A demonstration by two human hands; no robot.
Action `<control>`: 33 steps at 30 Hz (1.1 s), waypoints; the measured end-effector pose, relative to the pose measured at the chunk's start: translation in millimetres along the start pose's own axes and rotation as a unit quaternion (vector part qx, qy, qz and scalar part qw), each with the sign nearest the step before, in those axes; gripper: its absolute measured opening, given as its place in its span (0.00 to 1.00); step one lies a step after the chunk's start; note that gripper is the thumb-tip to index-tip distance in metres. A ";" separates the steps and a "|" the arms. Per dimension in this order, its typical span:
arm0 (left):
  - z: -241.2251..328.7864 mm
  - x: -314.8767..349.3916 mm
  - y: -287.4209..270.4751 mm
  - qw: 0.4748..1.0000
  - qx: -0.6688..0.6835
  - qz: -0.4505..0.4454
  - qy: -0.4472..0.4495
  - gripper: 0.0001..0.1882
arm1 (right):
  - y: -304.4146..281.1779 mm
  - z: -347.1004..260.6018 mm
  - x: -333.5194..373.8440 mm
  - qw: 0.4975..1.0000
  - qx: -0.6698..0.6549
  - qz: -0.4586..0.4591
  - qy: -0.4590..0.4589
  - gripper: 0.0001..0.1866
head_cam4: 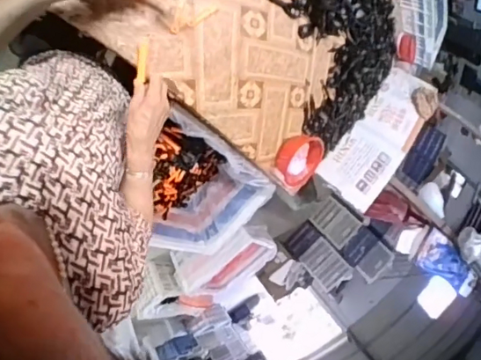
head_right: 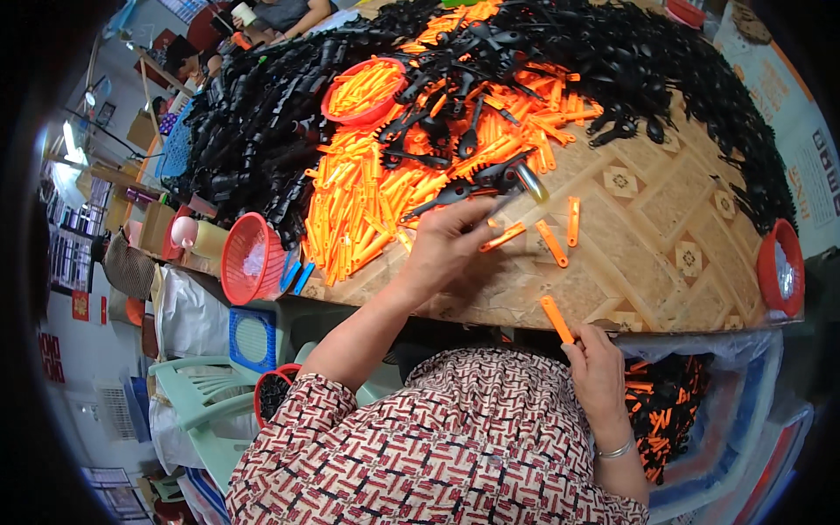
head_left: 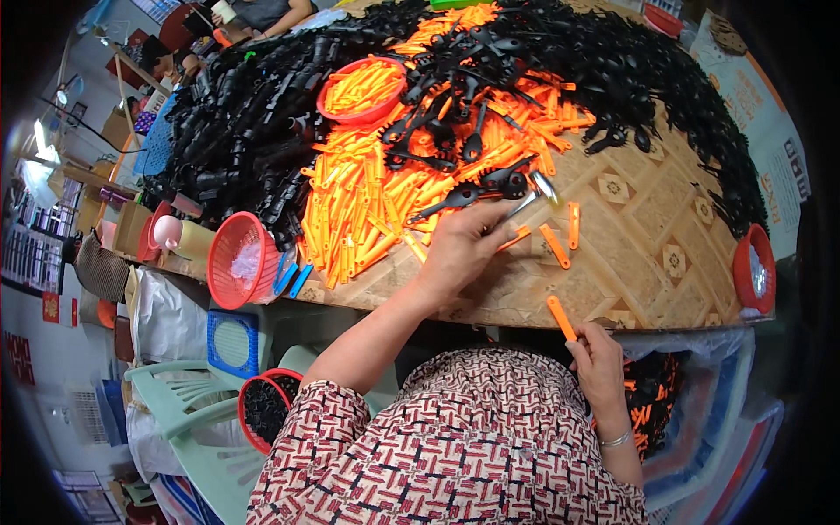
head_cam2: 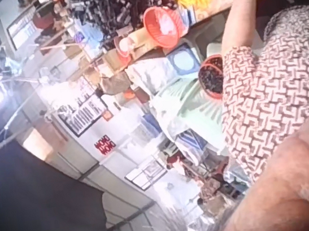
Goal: The person assembles small plastic components by inserting orange handles into black plastic heads. They use a hammer to secure the connection between the parts and place the finished items on the table. The process involves repetitive picking, aligning, and striking of the components.
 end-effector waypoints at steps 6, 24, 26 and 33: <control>51.1 -45.9 -96.4 0.885 0.431 0.171 -0.041 0.19 | 17.9 17.7 11.3 0.983 -0.148 0.018 0.109 0.07; 53.6 86.5 43.6 0.968 -0.143 -0.152 0.140 0.20 | 22.7 48.0 8.1 0.914 -0.352 0.054 0.197 0.13; 75.3 83.4 27.2 0.969 -0.084 -0.059 0.226 0.21 | 22.7 49.8 5.5 0.914 -0.354 0.059 0.190 0.13; 51.5 96.6 35.0 0.944 -0.208 -0.132 0.220 0.19 | 30.9 55.5 8.8 0.876 -0.432 0.051 0.208 0.16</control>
Point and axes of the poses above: each hand's wrist, its own x-axis away from the middle knuckle, its own y-axis out of the palm, z = x × y, the point moved 8 cm from there along -x, towards the middle knuckle, and after that the axes turned 10 degrees about z, right-handed, at the moved point
